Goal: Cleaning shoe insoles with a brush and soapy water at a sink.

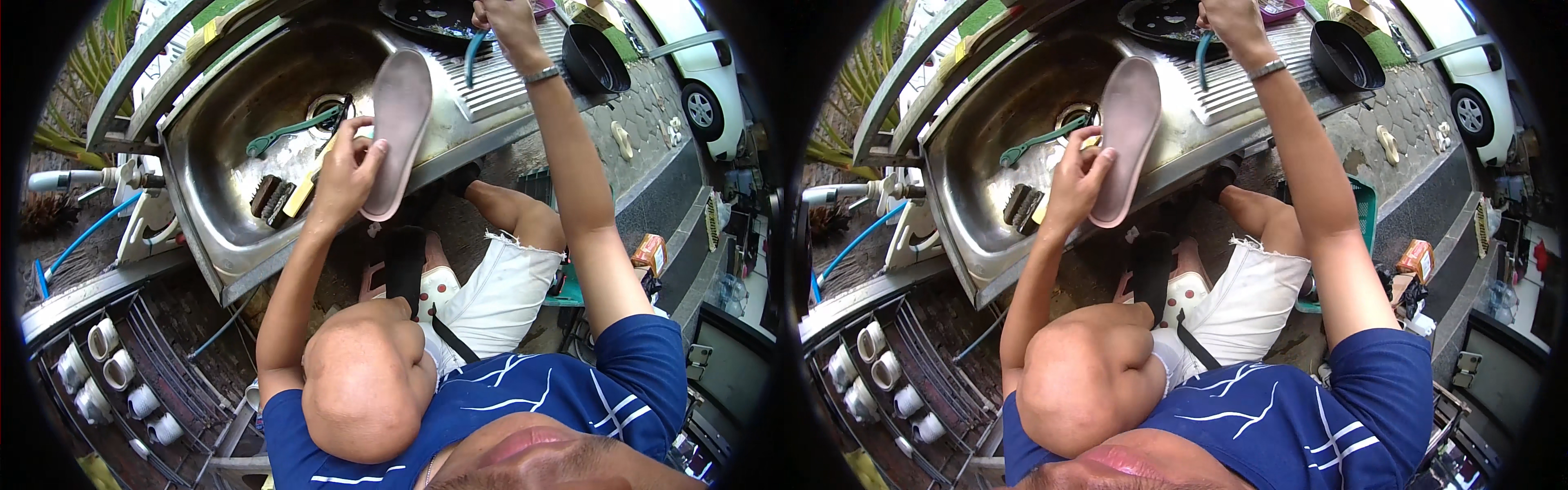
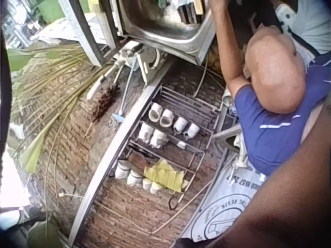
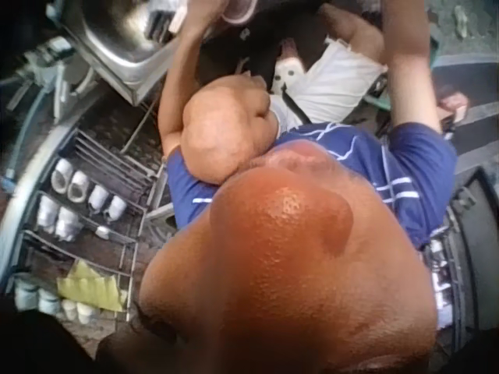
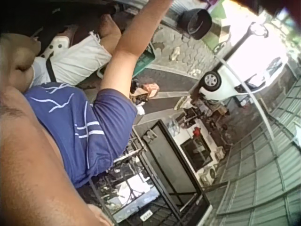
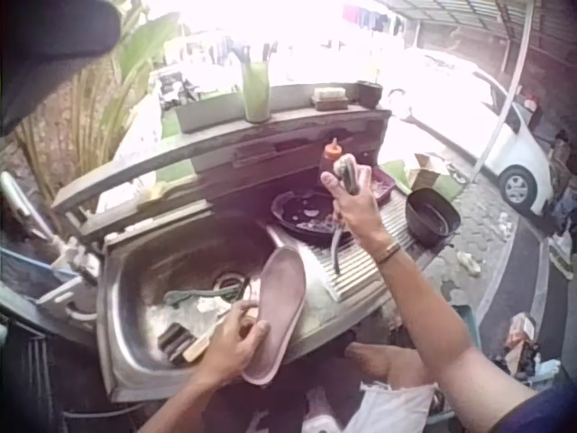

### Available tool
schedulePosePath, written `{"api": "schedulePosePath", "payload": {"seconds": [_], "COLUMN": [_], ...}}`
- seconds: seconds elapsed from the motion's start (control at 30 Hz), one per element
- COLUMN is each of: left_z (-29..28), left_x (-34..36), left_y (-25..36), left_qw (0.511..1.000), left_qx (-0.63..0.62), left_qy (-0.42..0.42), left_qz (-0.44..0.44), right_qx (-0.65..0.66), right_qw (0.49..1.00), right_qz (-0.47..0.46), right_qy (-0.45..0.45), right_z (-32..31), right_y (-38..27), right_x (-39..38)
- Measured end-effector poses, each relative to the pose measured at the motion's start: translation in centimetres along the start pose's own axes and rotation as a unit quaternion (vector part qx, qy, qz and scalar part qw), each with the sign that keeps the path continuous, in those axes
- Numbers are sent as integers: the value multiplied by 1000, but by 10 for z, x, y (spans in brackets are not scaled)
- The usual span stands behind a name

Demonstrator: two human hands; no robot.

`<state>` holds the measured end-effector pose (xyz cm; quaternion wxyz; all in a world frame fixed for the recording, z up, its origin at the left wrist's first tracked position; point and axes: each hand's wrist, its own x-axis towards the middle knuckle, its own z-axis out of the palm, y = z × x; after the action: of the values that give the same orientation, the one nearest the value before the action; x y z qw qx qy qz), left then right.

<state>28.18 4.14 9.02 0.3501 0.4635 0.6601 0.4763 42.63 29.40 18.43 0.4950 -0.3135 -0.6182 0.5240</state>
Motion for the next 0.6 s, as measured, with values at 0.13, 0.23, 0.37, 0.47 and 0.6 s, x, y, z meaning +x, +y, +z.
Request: {"api": "schedulePosePath", "payload": {"seconds": [0.13,0.23,0.37,0.47,0.6], "left_z": [57,53,69,81,61], "left_x": [30,34,29,34,24], "left_y": [4,-5,-1,1,-4], "left_qw": [994,994,980,978,954], "left_qx": [70,90,185,187,276], "left_qy": [-73,-60,2,7,62], "left_qz": [49,11,80,92,104], "right_qx": [-255,-413,-600,-602,-521], "right_qw": [939,865,771,789,849], "right_qz": [147,134,-39,-13,-32], "right_qy": [-178,-254,-211,-125,-80], "right_z": [-59,-27,-46,-64,-21], "right_y": [45,53,70,101,63], "right_x": [78,72,71,71,10]}}
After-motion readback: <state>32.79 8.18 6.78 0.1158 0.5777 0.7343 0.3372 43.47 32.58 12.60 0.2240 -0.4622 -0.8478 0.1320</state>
